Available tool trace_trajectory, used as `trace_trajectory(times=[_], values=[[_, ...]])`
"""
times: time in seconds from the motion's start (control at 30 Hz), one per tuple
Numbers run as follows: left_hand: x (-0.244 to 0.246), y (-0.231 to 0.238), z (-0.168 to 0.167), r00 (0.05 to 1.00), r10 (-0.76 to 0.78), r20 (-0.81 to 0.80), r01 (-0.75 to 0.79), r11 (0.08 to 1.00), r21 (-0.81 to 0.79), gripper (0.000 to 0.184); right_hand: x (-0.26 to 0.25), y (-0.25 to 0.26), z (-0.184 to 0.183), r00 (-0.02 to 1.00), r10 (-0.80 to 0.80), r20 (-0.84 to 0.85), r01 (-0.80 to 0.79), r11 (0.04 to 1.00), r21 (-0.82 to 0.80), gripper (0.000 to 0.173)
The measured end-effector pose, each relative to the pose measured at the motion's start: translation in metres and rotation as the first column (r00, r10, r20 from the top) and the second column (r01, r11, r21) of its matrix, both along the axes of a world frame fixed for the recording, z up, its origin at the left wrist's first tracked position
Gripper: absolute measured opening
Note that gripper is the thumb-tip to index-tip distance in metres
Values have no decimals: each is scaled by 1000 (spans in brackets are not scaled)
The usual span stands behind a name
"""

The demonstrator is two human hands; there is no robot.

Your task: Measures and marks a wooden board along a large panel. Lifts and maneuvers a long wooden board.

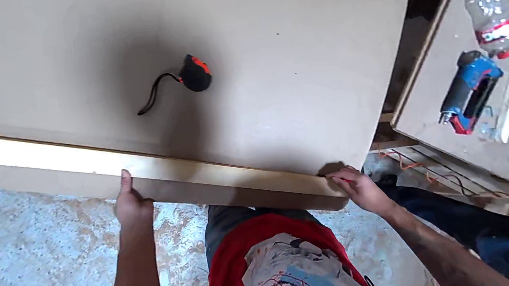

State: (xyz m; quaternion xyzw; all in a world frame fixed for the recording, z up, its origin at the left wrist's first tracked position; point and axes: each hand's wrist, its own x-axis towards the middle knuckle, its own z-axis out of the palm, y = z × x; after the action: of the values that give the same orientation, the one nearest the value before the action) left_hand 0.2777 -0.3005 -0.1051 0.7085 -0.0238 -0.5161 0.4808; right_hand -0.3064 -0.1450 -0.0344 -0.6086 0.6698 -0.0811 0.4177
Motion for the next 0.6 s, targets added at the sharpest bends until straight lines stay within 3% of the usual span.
trace_trajectory(times=[0.17, 0.33, 0.6], values=[[-2, 2, 4, 999, -40, 23, 39, 999, 13, 59, -77, 41, 12, 988, -132, -87, 140, 986, 93, 24], [-2, 5, 6, 999, -51, -4, 50, 998, -38, 56, -128, 59, 19, 947, 58, -316, 14, 975, 223, 20], [0, 9, 14, 999, -35, 14, 36, 999, -17, 61, -72, 20, 24, 922, 190, -338, -127, 972, 199, 23]])
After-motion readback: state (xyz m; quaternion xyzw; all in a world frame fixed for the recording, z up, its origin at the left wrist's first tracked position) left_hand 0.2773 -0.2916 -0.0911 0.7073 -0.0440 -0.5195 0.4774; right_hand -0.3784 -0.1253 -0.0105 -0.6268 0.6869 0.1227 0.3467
